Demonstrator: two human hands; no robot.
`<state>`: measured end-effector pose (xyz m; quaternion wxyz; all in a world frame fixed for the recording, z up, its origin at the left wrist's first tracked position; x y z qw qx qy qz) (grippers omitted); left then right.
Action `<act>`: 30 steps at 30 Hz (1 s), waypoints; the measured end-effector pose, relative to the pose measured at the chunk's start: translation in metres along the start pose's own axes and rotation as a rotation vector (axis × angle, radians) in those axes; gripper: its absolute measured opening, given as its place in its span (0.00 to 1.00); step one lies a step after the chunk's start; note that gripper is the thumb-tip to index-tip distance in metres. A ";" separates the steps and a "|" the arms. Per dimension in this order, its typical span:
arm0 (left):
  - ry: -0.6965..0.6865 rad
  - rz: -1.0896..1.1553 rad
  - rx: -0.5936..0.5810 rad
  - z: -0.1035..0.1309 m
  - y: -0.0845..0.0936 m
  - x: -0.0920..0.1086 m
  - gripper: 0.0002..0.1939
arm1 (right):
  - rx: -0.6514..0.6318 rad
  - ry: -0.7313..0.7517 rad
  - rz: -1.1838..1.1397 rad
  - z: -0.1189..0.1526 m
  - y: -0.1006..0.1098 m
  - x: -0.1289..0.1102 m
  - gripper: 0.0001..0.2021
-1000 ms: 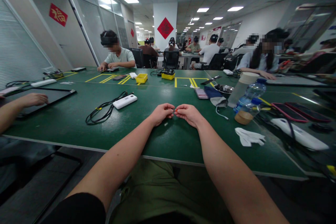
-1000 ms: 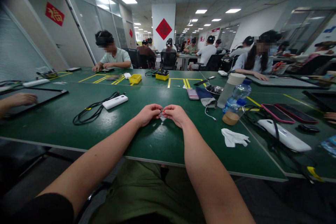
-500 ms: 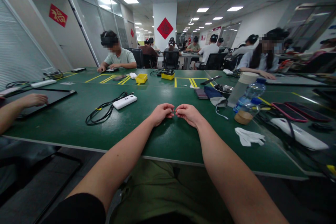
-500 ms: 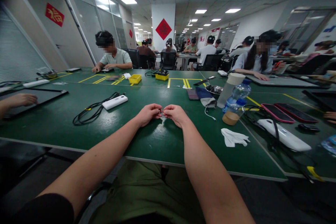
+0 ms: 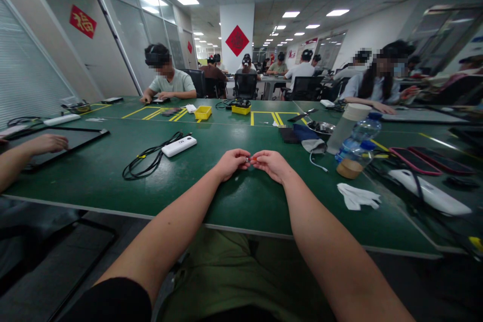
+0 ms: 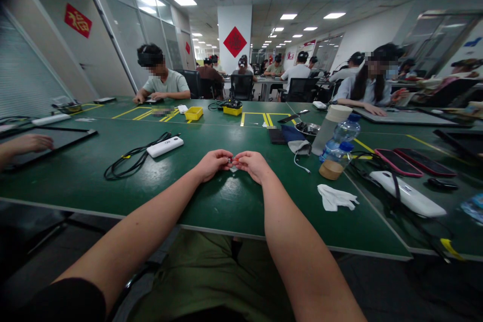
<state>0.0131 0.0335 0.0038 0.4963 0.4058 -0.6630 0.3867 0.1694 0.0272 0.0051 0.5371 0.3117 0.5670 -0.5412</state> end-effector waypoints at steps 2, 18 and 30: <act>0.001 -0.012 0.004 0.000 -0.001 0.001 0.11 | 0.009 0.008 0.011 -0.001 0.001 0.001 0.06; 0.025 0.015 0.079 -0.006 -0.003 0.000 0.10 | 0.496 0.282 0.593 -0.014 0.036 -0.010 0.18; -0.006 0.033 -0.016 0.000 -0.001 0.000 0.08 | 0.671 -0.239 0.270 -0.067 0.125 -0.040 0.42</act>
Point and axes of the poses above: each hand's wrist, its own z-axis away from the middle knuckle, its own y-axis out of the back of the hand, x = y × z, the point moved 4 cm from there along -z, towards the middle knuckle, and after that the axes turned 9 degrees about -y, right-handed, at the moved point
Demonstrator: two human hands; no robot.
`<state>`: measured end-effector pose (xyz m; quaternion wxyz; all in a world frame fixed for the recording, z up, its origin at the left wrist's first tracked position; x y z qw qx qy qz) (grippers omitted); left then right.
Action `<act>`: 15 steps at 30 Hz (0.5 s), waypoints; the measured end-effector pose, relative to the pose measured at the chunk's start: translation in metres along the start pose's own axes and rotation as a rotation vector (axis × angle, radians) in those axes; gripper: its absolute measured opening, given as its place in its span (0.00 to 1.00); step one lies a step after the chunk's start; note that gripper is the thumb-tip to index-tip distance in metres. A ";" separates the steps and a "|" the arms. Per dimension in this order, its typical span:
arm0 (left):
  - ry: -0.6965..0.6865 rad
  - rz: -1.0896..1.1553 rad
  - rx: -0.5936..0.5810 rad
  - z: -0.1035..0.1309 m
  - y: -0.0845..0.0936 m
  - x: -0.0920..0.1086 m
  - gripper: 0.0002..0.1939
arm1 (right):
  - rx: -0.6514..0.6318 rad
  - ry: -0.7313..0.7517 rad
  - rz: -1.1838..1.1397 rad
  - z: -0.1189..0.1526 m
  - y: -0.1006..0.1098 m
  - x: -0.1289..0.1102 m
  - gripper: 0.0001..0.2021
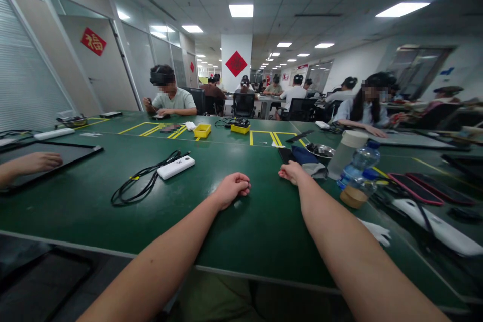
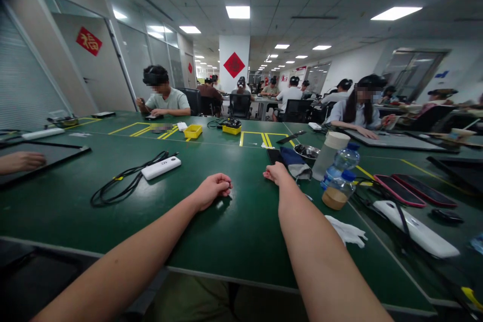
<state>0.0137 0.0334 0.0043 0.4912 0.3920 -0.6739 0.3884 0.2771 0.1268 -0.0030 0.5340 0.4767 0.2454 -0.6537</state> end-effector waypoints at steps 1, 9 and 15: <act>0.003 0.000 -0.013 0.000 0.000 -0.001 0.08 | -0.028 -0.024 0.002 -0.004 0.004 -0.002 0.40; 0.048 -0.034 -0.056 -0.004 -0.003 -0.002 0.07 | -0.149 -0.137 -0.120 -0.015 0.021 -0.003 0.40; 0.028 -0.051 -0.065 -0.003 -0.003 -0.003 0.07 | -0.181 -0.091 -0.181 -0.010 0.024 0.000 0.39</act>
Point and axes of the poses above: each hand's wrist, its own z-axis away from the middle knuckle, its own y-axis out of the back of the hand, x = y × z, the point moved 4 cm from there along -z, towards the middle knuckle, and after that the axes turned 9 degrees about -y, right-handed, at the moved point
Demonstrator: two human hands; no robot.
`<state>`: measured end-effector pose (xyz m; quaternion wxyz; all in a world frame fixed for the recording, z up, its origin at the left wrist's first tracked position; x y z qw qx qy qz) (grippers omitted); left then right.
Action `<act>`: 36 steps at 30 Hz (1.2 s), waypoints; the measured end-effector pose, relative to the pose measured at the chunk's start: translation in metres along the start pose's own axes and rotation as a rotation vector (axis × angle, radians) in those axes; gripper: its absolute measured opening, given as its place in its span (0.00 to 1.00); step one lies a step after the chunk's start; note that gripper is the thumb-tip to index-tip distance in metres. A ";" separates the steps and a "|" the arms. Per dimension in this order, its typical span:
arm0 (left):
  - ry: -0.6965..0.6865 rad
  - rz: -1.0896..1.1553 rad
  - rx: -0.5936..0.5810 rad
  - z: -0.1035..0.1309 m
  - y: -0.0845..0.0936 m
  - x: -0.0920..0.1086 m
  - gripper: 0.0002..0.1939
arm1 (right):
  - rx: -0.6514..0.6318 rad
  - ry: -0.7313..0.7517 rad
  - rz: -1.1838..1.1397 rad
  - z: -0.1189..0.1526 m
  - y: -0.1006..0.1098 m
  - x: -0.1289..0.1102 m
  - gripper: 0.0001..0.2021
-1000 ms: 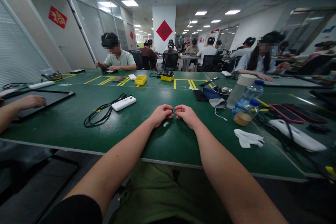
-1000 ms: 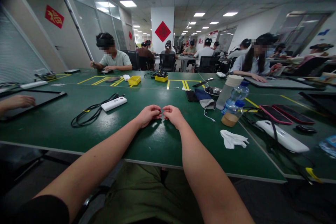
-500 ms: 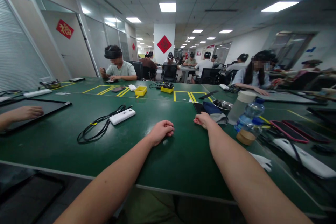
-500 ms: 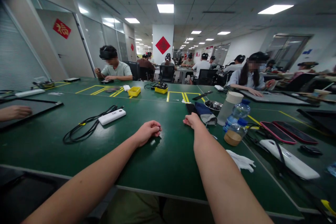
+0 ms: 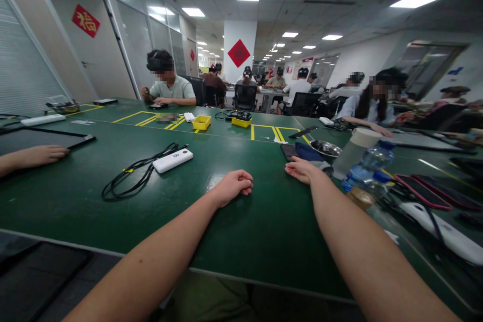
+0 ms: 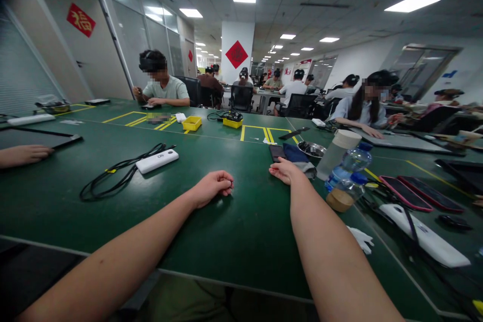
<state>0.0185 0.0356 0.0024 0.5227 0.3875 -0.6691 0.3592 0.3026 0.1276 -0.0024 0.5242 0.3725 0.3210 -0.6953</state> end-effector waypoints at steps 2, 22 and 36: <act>-0.004 -0.001 0.010 0.000 0.000 0.000 0.08 | -0.035 0.096 -0.044 0.004 0.001 0.001 0.39; 0.182 -0.087 0.153 -0.015 -0.013 -0.004 0.09 | -0.326 0.282 0.071 0.102 -0.093 0.070 0.09; 0.081 0.141 0.153 -0.009 -0.013 -0.003 0.07 | -0.401 0.267 -0.032 0.108 -0.083 0.064 0.06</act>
Point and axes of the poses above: each hand's wrist, its own z-axis away from the middle knuckle, its own y-axis out of the back of the hand, x = y × z, the point moved 4 cm from there along -z, towards the middle knuckle, and after that the axes turned 9 degrees about -y, right-handed, at the moved point
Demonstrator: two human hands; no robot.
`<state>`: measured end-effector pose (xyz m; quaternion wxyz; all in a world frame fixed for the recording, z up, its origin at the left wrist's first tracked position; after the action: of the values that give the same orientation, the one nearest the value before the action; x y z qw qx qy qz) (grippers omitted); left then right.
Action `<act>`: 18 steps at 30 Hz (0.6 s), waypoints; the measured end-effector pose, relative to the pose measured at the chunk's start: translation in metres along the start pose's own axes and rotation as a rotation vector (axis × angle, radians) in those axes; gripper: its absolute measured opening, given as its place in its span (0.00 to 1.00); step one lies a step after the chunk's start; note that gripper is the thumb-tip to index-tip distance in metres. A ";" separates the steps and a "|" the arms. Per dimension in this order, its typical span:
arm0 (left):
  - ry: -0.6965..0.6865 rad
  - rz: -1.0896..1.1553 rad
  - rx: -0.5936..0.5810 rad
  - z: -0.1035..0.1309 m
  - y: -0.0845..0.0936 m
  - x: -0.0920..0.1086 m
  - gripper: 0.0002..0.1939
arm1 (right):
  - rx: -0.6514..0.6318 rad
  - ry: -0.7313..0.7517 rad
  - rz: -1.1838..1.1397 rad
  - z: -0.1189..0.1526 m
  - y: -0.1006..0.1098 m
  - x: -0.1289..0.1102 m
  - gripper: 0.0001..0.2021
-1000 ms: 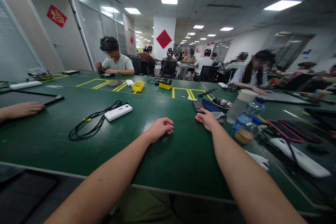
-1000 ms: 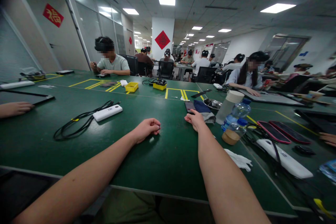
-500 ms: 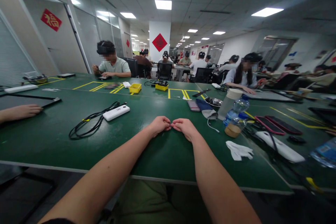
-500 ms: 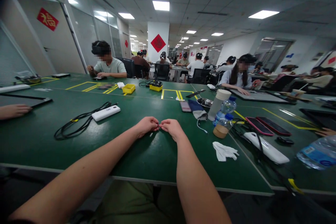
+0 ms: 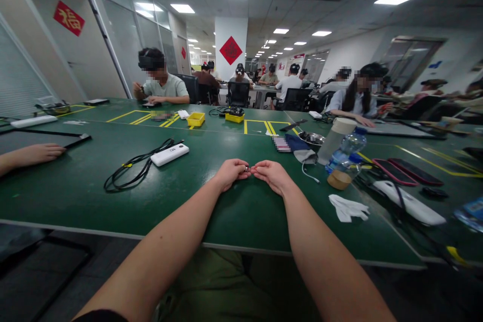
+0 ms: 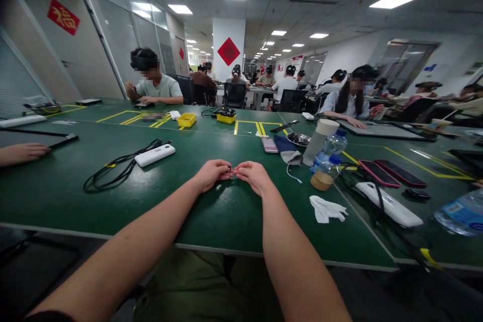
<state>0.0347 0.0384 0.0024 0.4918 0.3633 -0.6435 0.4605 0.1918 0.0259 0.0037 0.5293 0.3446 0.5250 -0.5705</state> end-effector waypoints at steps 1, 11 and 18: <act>0.002 -0.001 0.001 0.001 0.000 0.000 0.07 | 0.003 0.010 0.010 0.000 -0.001 0.000 0.06; -0.089 -0.131 -0.032 0.001 -0.001 0.000 0.11 | 0.029 0.010 0.049 0.002 -0.003 0.000 0.06; -0.053 -0.117 -0.012 0.000 0.002 -0.001 0.11 | -0.006 -0.025 -0.014 -0.001 -0.003 0.000 0.05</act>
<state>0.0335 0.0393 0.0007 0.5027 0.4093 -0.6369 0.4173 0.1885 0.0261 0.0039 0.5328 0.3323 0.5224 -0.5768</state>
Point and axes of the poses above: each hand's wrist, its own z-axis away from the middle knuckle, its own y-axis out of the back of the hand, x = y × z, the point moved 4 cm from there along -z, towards the middle knuckle, and after that the axes turned 9 degrees about -y, right-handed, at the moved point
